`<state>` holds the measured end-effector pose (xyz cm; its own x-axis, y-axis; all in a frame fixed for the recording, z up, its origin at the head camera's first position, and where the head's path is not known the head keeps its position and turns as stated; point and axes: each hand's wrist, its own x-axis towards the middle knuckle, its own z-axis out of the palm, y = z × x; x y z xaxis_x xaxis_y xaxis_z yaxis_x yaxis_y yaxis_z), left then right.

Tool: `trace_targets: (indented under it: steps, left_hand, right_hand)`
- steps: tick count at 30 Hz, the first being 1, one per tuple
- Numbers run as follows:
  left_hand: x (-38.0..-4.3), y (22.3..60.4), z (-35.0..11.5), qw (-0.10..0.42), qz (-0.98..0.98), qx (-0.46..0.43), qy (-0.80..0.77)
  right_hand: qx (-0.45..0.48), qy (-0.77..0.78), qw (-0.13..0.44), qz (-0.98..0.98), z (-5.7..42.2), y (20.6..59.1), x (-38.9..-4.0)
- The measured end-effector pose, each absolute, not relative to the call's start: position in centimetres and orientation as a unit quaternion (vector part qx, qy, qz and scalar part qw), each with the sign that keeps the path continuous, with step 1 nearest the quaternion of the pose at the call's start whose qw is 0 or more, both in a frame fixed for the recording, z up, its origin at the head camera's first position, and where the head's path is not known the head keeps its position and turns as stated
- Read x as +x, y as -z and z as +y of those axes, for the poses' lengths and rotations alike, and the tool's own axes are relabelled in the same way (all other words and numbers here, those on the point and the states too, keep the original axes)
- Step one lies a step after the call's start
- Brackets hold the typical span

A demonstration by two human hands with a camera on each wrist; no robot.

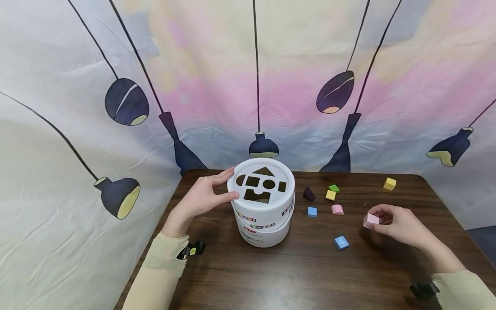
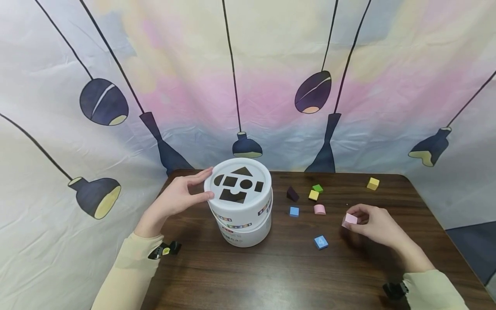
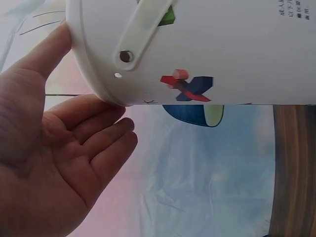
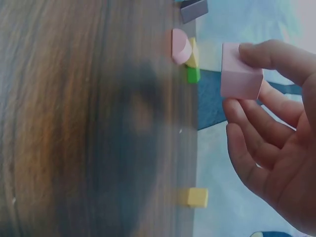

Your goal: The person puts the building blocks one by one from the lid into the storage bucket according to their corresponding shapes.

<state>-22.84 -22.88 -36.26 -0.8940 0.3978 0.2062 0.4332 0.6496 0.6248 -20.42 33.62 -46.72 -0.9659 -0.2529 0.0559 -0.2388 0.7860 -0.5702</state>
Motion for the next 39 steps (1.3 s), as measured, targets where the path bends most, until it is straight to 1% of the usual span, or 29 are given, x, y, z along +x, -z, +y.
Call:
trace_targets:
  steps: [6, 14, 20, 23, 29, 39]
  left_hand:
    - [-23.0, 35.4, -22.8, 0.009, -0.920, -0.229, 0.317]
    - [-22.9, 34.4, -22.6, -0.009, -0.926, -0.228, 0.301]
    - [-22.9, 34.0, -22.4, -0.015, -0.924, -0.239, 0.298]
    - [-22.8, 33.9, -22.4, -0.017, -0.924, -0.239, 0.297]
    - [-22.7, 33.9, -22.3, -0.019, -0.925, -0.238, 0.294]
    - [-22.8, 33.8, -22.2, -0.021, -0.927, -0.236, 0.291]
  right_hand:
    - [-0.125, 0.309, -0.012, 0.943, 32.0, 45.1, -20.6]
    - [-0.141, 0.321, -0.074, 0.934, 28.5, 42.2, -20.9]
    - [-0.151, 0.350, -0.099, 0.919, 25.7, 39.7, -21.3]
    - [-0.152, 0.365, -0.106, 0.912, 24.2, 38.4, -21.4]
    - [-0.161, 0.387, -0.097, 0.903, 21.1, 36.4, -21.7]
    - [-0.196, 0.439, -0.084, 0.873, 17.2, 35.1, -22.5]
